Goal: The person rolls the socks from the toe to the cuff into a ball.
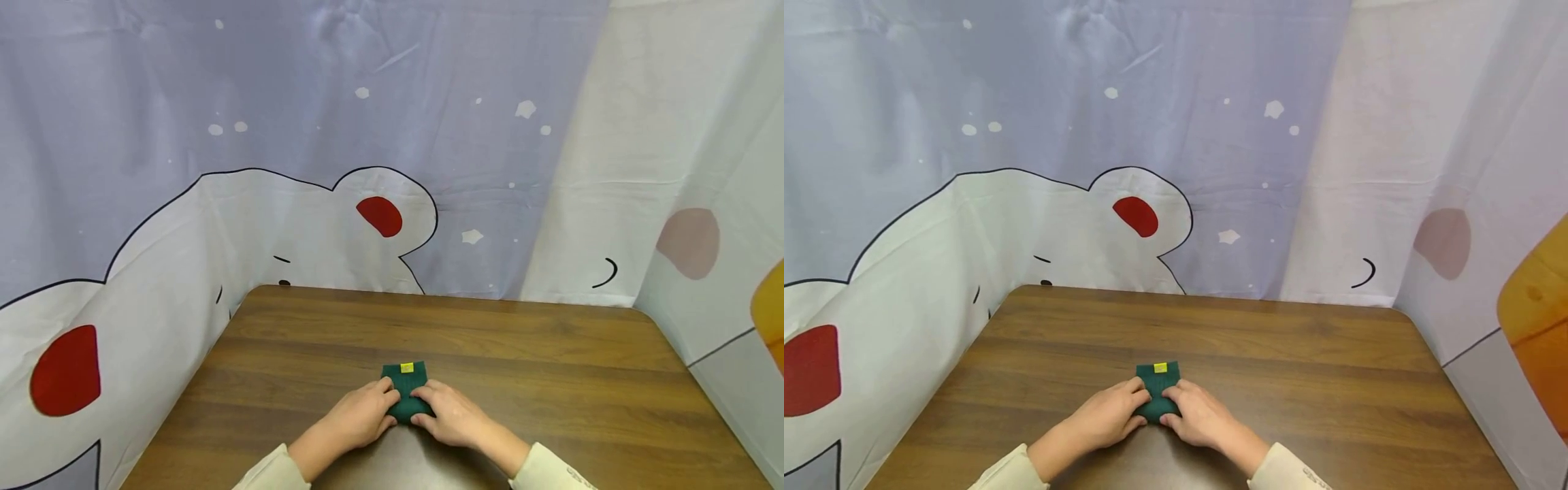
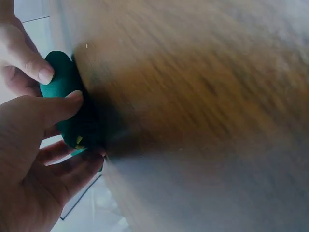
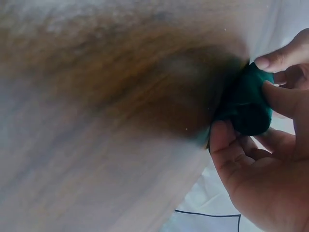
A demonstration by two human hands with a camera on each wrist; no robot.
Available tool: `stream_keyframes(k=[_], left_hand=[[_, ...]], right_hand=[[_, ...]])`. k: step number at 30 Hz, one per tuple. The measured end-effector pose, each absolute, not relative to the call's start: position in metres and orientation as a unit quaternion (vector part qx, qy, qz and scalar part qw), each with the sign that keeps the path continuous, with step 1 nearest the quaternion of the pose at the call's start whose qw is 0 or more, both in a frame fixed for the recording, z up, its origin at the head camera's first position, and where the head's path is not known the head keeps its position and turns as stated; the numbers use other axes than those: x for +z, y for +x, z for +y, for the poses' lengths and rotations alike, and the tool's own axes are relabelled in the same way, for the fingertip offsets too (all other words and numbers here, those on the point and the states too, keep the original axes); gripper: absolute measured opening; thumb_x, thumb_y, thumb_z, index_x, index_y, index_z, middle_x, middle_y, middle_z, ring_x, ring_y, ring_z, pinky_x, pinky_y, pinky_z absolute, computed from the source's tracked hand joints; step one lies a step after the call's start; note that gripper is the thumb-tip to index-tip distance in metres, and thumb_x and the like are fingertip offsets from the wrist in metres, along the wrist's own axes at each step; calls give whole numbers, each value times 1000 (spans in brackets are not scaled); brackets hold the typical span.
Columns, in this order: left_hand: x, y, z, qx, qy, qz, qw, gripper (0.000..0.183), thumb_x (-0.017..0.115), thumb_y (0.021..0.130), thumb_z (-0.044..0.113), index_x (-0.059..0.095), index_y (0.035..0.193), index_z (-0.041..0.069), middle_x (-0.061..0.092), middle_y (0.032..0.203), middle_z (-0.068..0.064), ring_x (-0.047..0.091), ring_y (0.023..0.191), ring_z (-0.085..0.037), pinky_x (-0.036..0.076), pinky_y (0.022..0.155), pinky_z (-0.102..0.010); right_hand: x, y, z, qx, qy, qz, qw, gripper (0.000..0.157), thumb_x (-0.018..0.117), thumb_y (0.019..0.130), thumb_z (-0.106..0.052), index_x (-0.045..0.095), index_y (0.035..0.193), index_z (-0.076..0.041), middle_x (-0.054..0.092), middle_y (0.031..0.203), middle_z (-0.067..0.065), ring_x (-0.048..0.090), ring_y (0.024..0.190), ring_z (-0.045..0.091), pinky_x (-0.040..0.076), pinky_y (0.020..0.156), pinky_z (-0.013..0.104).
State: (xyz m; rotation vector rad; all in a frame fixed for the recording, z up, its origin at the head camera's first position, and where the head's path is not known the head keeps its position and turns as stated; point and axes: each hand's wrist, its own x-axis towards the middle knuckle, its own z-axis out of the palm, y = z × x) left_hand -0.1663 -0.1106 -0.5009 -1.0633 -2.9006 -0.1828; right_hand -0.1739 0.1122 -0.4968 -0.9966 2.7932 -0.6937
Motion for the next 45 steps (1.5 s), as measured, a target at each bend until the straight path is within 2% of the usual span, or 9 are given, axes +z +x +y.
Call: stream_keyframes(k=[3,9,16,20,23,26,31,36,45], left_hand=[[-502,-168,-111,-67,-342,-937,27,22,74,94,29,69,109,14,56,99,4,57,88,-9,55,74,-26],[-499,-174,-115,-87,-346,-934,16,25,68,98,28,72,115,11,61,99,4,58,91,-8,55,80,-26],[-491,-187,-117,-163,-320,-929,-91,32,60,102,28,71,124,7,67,115,-1,61,112,-16,51,98,-35],[-490,-190,-117,-176,-306,-929,-110,33,58,104,29,70,128,10,68,121,-1,60,120,-19,49,103,-39],[-489,-187,-118,-178,-300,-931,-104,34,58,104,31,67,130,12,68,122,0,60,119,-19,50,101,-40],[-490,-183,-119,-183,-292,-934,-95,33,64,100,32,63,128,15,67,121,-2,62,115,-18,53,96,-40],[-496,-178,-121,-153,-310,-936,-60,36,78,91,27,56,118,19,65,115,-2,62,109,-14,55,87,-35],[-499,-177,-121,-137,-327,-935,-18,30,79,90,23,54,107,18,65,109,2,62,104,-13,56,82,-32],[-504,-174,-123,-169,-307,-937,-5,23,73,94,23,64,114,15,66,118,-3,61,113,-17,54,93,-36]], right_hand=[[-498,-173,113,-228,-327,916,48,47,79,88,-27,62,129,-9,64,116,4,61,100,13,53,87,37],[-501,-171,115,-213,-342,915,33,58,84,83,-16,55,133,-12,60,118,2,61,101,15,54,86,37],[-500,-172,114,-167,-367,915,-4,47,81,86,-13,59,127,-9,62,113,4,63,95,17,56,82,36],[-500,-173,114,-151,-387,909,-38,38,79,88,-14,63,122,-5,67,109,7,65,97,18,56,84,35],[-501,-174,114,-152,-394,905,-50,36,77,90,-14,66,121,-2,69,109,9,67,99,19,57,85,35],[-503,-174,115,-167,-391,904,-52,35,76,90,-14,67,122,-1,70,111,10,67,100,20,57,86,35],[-506,-175,116,-190,-372,908,-39,33,75,91,-13,69,122,-3,67,109,5,65,95,15,57,82,33],[-504,-179,116,-208,-361,909,-16,31,74,92,-15,70,121,-4,64,111,3,64,98,14,56,85,34],[-506,-187,123,-285,-347,893,32,32,75,92,-21,70,122,-13,65,117,1,62,105,16,53,91,39]])
